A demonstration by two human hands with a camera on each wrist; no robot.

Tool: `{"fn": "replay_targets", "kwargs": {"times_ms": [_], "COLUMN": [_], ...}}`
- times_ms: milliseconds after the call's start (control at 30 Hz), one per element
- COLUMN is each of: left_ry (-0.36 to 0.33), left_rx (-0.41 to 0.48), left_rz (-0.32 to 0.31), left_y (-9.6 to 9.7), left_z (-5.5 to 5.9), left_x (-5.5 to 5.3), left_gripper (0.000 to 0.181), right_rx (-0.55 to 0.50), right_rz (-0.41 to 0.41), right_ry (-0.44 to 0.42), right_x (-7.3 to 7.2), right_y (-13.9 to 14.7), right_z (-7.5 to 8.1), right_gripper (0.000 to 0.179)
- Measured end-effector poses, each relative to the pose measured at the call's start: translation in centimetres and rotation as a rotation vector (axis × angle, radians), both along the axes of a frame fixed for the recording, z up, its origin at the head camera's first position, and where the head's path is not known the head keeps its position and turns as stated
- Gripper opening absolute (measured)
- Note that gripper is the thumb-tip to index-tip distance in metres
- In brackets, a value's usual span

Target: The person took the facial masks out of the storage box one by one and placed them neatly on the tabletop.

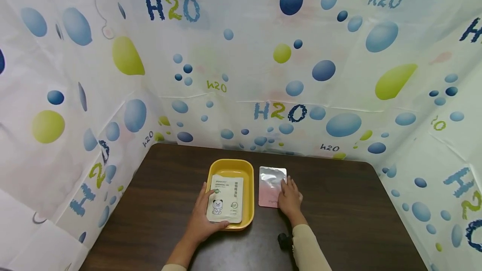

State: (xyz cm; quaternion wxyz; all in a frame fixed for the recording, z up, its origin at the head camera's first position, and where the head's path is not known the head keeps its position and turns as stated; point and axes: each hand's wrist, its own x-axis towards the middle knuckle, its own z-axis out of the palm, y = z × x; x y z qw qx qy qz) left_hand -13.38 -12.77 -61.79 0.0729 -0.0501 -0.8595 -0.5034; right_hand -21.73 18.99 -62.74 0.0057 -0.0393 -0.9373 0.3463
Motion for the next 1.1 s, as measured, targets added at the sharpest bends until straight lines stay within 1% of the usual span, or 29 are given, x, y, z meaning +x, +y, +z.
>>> {"fn": "replay_targets", "kwargs": {"times_ms": [133, 333, 433, 533, 633, 800, 900, 1000, 1100], "left_ry": [0.0, 0.011, 0.001, -0.012, -0.014, 0.0, 0.006, 0.016, 0.03], "left_rx": [0.081, 0.222, 0.256, 0.247, 0.233, 0.224, 0.215, 0.208, 0.195], "left_rz": [-0.019, -0.059, -0.064, -0.059, -0.056, -0.057, -0.059, -0.062, -0.064], "left_y": [-0.3, -0.7, -0.7, -0.6, -0.5, -0.5, -0.6, -0.7, -0.7], "left_z": [-0.3, -1.0, -1.0, -1.1, -1.3, -1.3, -1.2, -1.1, -1.0], "left_x": [0.2, 0.7, 0.8, 0.7, 0.6, 0.3, 0.3, 0.3, 0.1], "left_gripper": [0.114, 0.112, 0.11, 0.11, 0.109, 0.109, 0.11, 0.11, 0.111], "right_rx": [0.006, -0.004, -0.024, -0.091, -0.2, -0.364, -0.435, -0.49, -0.588], "right_rz": [0.0, 0.0, -0.009, -0.039, -0.081, -0.152, -0.183, -0.199, -0.204], "right_ry": [-0.003, -0.001, -0.001, 0.017, 0.049, 0.031, 0.028, 0.067, 0.12], "right_x": [0.1, 0.1, 0.1, 0.2, 0.3, 0.2, 0.0, -0.3, -0.5], "right_y": [0.0, 0.1, 0.2, 0.3, 0.6, 1.0, 1.0, 0.8, 0.6], "right_z": [-0.2, -0.5, -0.5, -0.4, -0.1, 0.6, 1.3, 2.2, 3.5], "right_gripper": [0.052, 0.052, 0.052, 0.053, 0.054, 0.057, 0.056, 0.056, 0.055]}}
